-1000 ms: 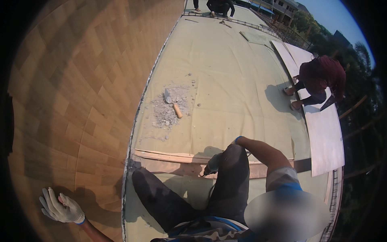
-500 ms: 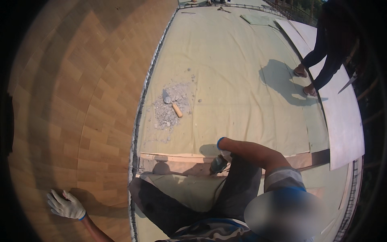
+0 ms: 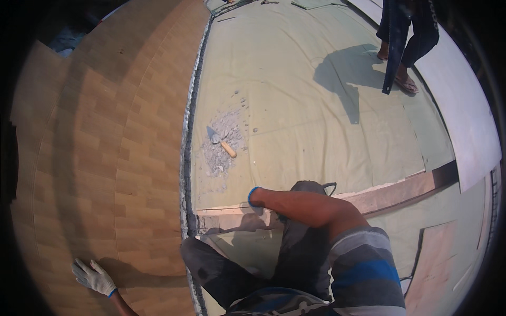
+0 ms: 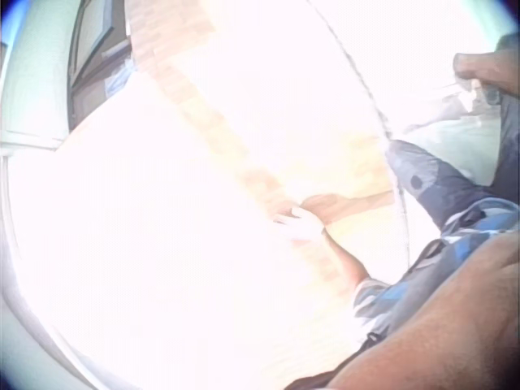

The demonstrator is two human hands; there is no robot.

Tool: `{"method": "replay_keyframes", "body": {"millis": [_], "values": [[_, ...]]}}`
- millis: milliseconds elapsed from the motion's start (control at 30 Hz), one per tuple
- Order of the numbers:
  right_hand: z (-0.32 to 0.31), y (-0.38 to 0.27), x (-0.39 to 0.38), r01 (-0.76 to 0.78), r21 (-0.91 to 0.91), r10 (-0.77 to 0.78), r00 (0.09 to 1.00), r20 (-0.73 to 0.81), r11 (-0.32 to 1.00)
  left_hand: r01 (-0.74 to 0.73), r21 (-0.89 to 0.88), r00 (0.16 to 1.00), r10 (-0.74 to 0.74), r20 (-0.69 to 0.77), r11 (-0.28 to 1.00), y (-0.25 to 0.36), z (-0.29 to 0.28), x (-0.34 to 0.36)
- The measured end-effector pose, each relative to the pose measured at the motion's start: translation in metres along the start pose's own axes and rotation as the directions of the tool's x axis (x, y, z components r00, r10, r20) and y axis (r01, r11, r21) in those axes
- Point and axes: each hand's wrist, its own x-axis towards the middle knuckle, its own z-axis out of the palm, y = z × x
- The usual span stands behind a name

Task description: The person uses a handheld electric grinder to smooth the edge of a wooden floor. They kneel on a protective sheet and move the grinder along the seam between the finished floor and the unfinished area, generating dust and debris.

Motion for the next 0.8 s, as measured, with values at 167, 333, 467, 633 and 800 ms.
{"method": "replay_keyframes", "body": {"millis": [167,333,467,633,800], "values": [[-0.015,0.005,0.058,-0.024,0.062,0.029,0.996,-0.083,0.998,0.016,0.080,0.994,-0.007,-0.111,0.997,-0.047,0.007,0.067],[-0.011,0.036,0.084,-0.074,0.111,0.088,0.989,-0.120,0.991,0.008,0.165,0.992,0.012,-0.122,0.986,-0.052,0.014,0.085],[0.008,0.056,0.076,-0.091,0.155,0.107,0.990,-0.096,0.984,0.015,0.252,0.997,0.006,-0.083,0.968,-0.044,0.018,0.109],[0.003,0.061,0.024,-0.107,0.181,0.126,0.988,-0.093,0.978,0.015,0.236,0.994,0.010,-0.105,0.972,-0.024,0.027,0.121],[-0.028,0.043,-0.098,-0.066,0.183,0.101,0.978,-0.184,0.981,-0.036,0.220,0.988,0.068,-0.139,0.975,-0.052,0.020,0.108]]}}
